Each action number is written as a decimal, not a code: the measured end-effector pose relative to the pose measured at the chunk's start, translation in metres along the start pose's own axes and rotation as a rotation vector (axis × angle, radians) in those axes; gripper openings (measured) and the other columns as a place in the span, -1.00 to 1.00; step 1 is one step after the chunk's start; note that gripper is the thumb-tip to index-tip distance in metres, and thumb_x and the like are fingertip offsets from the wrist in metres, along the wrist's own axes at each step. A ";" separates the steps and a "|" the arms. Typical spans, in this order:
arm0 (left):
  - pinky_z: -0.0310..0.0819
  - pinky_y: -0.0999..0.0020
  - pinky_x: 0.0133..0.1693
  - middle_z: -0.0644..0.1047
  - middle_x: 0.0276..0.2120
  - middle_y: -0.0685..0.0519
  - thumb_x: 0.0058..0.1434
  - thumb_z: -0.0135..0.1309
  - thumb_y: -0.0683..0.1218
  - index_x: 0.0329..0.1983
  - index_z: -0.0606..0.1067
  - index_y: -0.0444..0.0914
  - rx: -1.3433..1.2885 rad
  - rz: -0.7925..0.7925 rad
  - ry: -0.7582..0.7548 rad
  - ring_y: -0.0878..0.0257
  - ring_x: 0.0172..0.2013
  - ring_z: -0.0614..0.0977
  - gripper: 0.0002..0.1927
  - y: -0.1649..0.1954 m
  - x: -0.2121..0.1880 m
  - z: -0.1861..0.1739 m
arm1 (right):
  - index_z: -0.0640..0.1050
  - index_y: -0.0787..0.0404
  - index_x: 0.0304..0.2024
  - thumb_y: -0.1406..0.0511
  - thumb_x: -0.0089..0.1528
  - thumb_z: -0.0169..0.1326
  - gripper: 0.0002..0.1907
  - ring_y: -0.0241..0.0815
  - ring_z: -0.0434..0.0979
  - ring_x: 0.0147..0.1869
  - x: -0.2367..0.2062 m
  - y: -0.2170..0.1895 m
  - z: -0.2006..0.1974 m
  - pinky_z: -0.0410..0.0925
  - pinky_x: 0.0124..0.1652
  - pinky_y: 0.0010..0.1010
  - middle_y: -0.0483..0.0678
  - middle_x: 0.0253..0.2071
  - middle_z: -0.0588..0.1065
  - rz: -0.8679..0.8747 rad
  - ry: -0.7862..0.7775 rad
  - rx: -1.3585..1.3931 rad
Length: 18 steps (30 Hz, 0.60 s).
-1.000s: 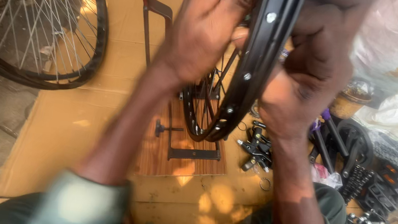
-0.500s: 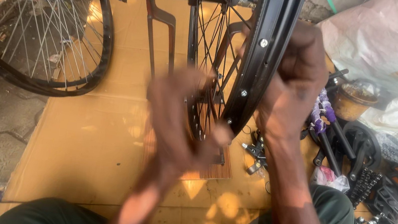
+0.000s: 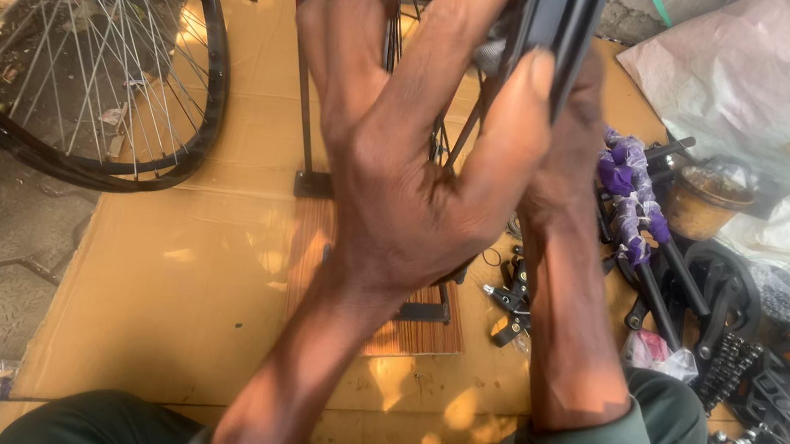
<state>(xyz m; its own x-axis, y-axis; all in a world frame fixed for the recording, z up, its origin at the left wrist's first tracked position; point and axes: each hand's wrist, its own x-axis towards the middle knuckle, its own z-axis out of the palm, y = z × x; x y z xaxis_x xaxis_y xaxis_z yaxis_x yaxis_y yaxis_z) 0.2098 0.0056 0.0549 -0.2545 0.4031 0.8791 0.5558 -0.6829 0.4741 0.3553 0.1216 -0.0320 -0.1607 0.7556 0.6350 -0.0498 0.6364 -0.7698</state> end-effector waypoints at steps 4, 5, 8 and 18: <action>0.30 0.24 0.16 0.47 0.09 -0.10 0.37 0.07 -0.08 0.17 0.50 -0.31 -0.096 -0.111 0.065 0.12 0.13 0.47 -0.64 0.003 0.003 0.009 | 0.40 -0.07 0.31 0.30 0.41 0.11 -0.58 -0.43 0.57 0.03 0.004 -0.030 0.016 0.53 0.00 -0.52 -0.26 0.02 0.57 0.075 0.139 0.289; 0.32 0.26 0.16 0.47 0.08 -0.09 0.41 0.04 -0.06 0.18 0.49 -0.31 -0.118 -0.101 0.066 0.13 0.12 0.47 -0.65 0.002 0.001 0.010 | 0.39 -0.08 0.29 0.29 0.40 0.12 -0.58 -0.44 0.57 0.03 0.005 -0.039 0.018 0.54 0.03 -0.52 -0.27 0.02 0.56 0.071 0.120 0.296; 0.36 0.31 0.18 0.48 0.07 -0.07 0.52 -0.07 -0.01 0.20 0.47 -0.31 -0.192 -0.090 0.074 0.18 0.10 0.50 -0.66 -0.006 -0.006 0.014 | 0.44 0.01 0.28 0.34 0.39 0.20 -0.58 -0.44 0.51 -0.05 0.012 -0.058 0.025 0.48 -0.06 -0.53 -0.25 -0.02 0.55 0.047 0.069 0.280; 0.59 0.36 -0.23 0.57 -0.31 0.02 0.62 -0.30 0.13 0.11 0.43 -0.38 -0.894 -0.361 -0.225 0.32 -0.32 0.62 -0.50 -0.050 -0.012 0.030 | 0.56 0.25 -0.15 0.34 0.25 0.31 -0.81 -0.40 0.44 -0.20 0.013 -0.084 0.031 0.32 -0.23 -0.58 -0.19 -0.19 0.44 -0.395 0.111 0.000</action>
<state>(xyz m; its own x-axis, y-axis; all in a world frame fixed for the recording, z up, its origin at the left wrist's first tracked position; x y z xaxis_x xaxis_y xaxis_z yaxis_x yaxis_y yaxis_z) 0.2090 0.0533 0.0191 -0.0830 0.7209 0.6881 -0.3509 -0.6674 0.6569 0.3273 0.0734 0.0386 -0.0221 0.4652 0.8849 -0.0869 0.8809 -0.4653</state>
